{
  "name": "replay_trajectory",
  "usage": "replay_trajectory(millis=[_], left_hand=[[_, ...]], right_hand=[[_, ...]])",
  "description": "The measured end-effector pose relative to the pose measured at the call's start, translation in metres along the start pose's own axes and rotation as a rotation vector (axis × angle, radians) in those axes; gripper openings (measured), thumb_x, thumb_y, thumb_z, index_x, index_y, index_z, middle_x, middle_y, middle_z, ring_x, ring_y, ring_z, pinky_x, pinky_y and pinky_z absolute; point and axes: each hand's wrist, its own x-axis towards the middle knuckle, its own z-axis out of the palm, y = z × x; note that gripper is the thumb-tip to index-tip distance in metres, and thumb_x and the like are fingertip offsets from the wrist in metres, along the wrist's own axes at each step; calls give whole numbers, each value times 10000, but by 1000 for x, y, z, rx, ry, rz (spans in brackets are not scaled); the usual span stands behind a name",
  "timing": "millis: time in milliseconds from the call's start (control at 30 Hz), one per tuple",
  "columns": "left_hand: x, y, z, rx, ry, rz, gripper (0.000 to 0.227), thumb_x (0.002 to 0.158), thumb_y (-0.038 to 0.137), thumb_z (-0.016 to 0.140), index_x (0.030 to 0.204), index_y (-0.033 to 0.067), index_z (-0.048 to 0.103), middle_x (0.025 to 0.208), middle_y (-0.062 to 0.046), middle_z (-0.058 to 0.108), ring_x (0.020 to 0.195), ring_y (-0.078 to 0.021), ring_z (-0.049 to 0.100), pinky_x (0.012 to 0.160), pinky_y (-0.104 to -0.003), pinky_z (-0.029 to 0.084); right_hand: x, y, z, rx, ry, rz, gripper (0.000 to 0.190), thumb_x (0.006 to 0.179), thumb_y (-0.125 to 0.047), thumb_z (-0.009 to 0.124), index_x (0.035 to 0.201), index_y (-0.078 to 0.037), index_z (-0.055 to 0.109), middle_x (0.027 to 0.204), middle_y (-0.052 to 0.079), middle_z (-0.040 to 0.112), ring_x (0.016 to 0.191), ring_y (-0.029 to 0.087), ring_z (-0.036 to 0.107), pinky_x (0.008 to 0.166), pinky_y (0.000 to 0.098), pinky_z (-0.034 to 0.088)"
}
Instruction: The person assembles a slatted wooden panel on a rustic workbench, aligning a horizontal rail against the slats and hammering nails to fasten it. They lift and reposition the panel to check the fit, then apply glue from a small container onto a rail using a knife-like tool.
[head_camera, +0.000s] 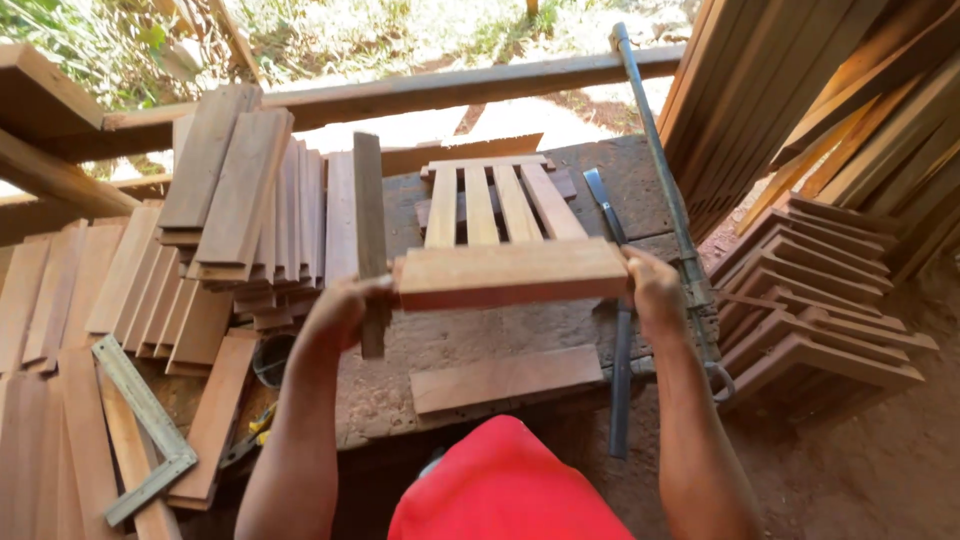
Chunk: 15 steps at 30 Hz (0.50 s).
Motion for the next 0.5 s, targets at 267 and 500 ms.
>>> replay_trajectory(millis=[267,500], left_hand=[[18,28,9,-49,32,110,328,840,160,764,1065,-43,637,726,-179,650,578,-298,698,422,-376,523],[12,39,14,-128,2,90,297,826,131,734,1072,-1,633,685,-110,608,546,-247,676,406,-315,484]], right_hand=[[14,-33,6,285,-11,-64,320,869,-175,601,1106,-44,772,519,148,495,319,162,439,306,287,342],[16,-41,3,358,-70,-24,307,906,-182,596,1118,-28,755,575,106,485,365,133,436,338,256,345]])
